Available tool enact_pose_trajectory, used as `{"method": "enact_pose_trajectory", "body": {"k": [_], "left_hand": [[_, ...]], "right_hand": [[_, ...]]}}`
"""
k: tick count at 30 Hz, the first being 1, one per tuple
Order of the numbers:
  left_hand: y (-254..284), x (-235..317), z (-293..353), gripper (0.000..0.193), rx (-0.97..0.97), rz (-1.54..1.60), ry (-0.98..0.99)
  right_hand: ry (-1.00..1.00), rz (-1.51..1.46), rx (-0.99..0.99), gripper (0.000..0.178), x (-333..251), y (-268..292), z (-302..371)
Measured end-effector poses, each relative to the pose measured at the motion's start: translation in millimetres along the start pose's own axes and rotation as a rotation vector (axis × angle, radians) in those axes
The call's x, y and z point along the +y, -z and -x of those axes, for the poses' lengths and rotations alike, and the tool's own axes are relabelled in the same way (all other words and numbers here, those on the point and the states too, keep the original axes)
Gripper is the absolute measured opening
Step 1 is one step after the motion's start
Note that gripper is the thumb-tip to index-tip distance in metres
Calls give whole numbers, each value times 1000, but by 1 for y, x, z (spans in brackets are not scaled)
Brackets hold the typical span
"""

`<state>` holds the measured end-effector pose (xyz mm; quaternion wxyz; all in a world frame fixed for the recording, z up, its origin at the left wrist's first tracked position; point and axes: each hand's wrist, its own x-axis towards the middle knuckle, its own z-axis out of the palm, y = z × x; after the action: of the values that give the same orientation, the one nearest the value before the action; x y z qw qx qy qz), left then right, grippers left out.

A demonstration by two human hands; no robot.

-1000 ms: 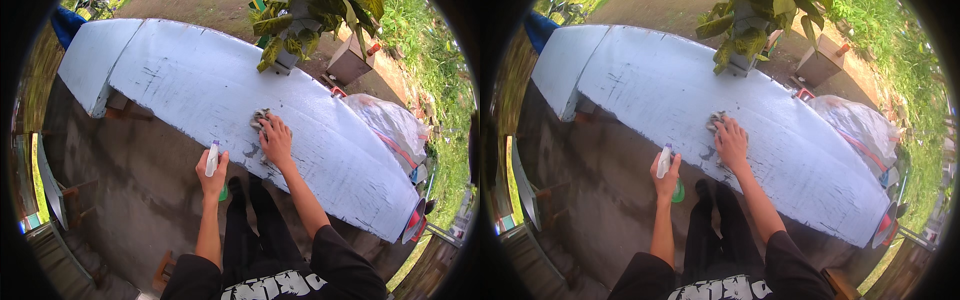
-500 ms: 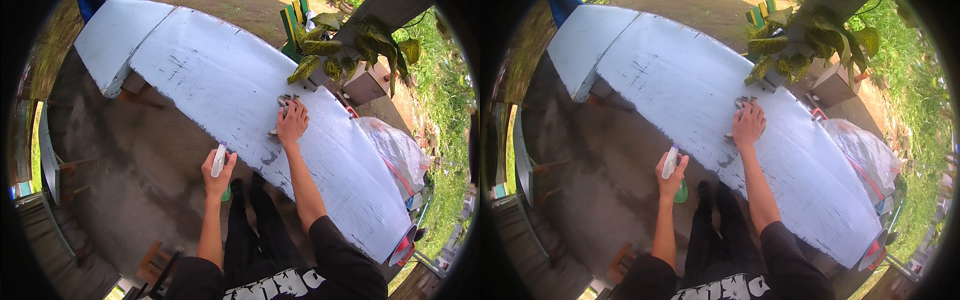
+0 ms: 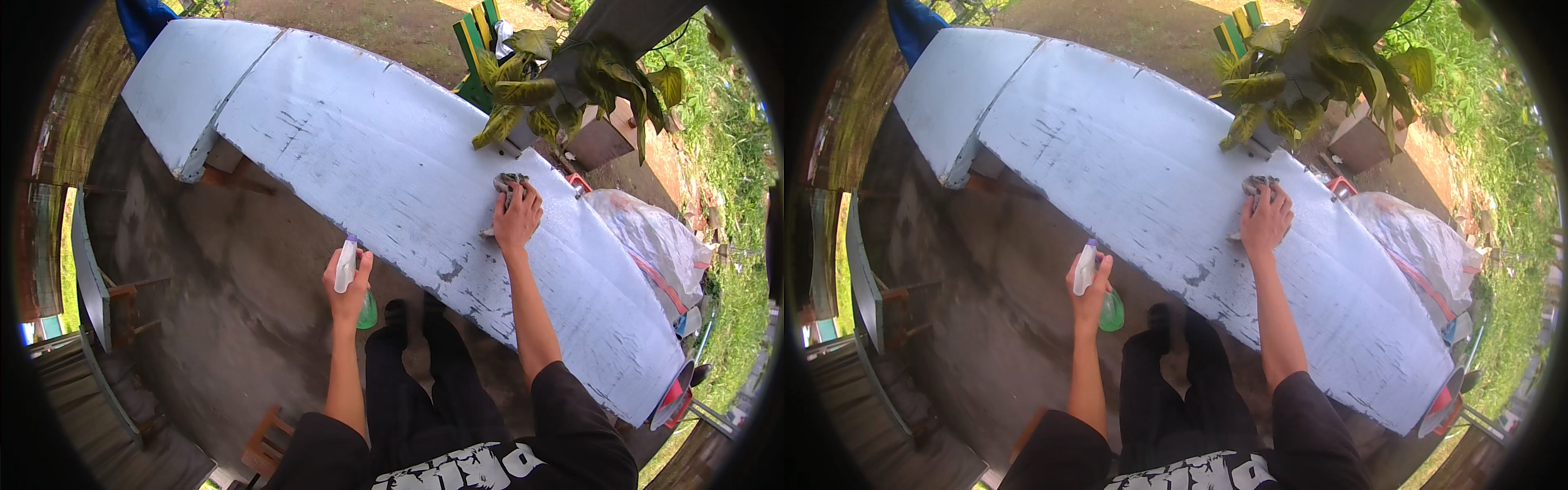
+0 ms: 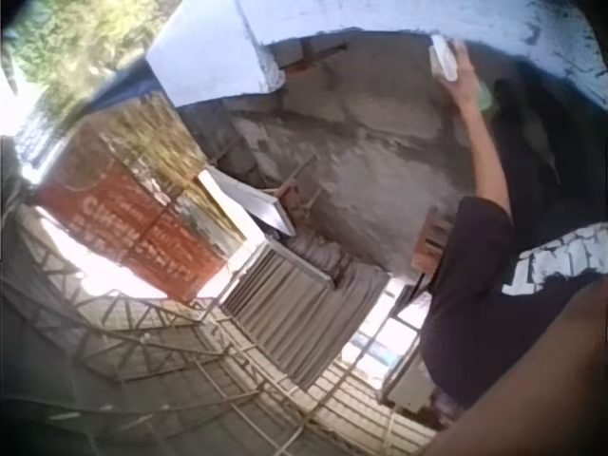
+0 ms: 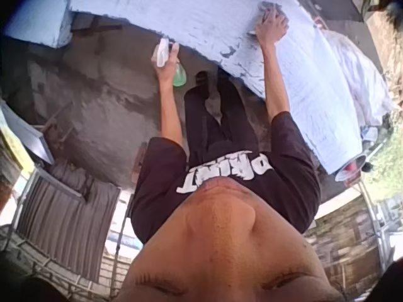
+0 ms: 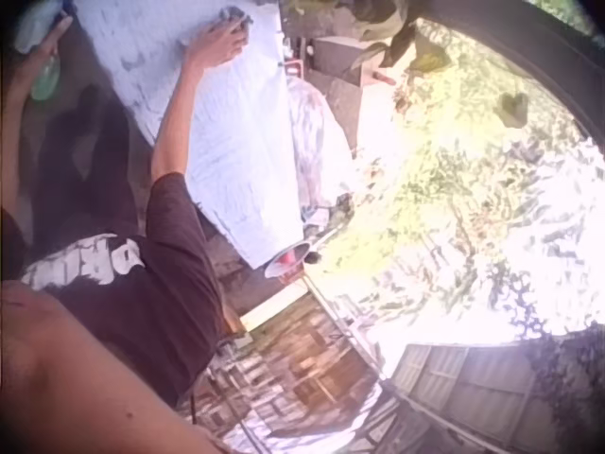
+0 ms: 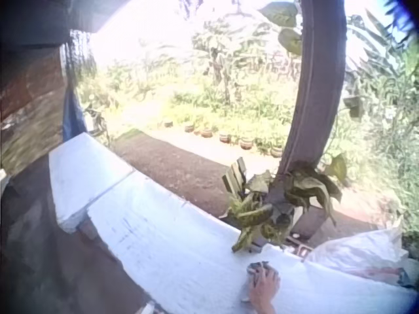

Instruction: The person cleans a long, white-painted wooden surface outdoors. They use a spray bottle to apply liquid and a cloth to wipe the surface, moving systematically along its length.

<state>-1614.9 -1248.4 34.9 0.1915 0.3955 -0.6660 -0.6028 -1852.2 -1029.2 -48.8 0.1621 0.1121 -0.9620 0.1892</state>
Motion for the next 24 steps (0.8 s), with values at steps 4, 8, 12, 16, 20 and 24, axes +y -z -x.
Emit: {"method": "enact_pose_trajectory", "body": {"k": [4, 8, 12, 16, 20, 24], "left_hand": [[5, 9, -11, 16, -24, 67, 3], [31, 14, -32, 12, -33, 94, -30], [53, 15, -64, 10, -47, 42, -194], [68, 35, -98, 10, -75, 94, -279], [78, 43, -139, 10, -181, 128, -382], [67, 53, -173, 8, -243, 137, -436]], "right_hand": [[206, -166, -73, 31, -112, -45, 0], [380, -319, -256, 39, -182, -34, 86], [188, -272, -252, 37, -133, 2, 129], [-107, -23, -59, 26, -74, 7, 89], [-258, 82, 56, 25, -116, -39, 31], [-38, -80, -56, 29, -221, -63, 41]]}}
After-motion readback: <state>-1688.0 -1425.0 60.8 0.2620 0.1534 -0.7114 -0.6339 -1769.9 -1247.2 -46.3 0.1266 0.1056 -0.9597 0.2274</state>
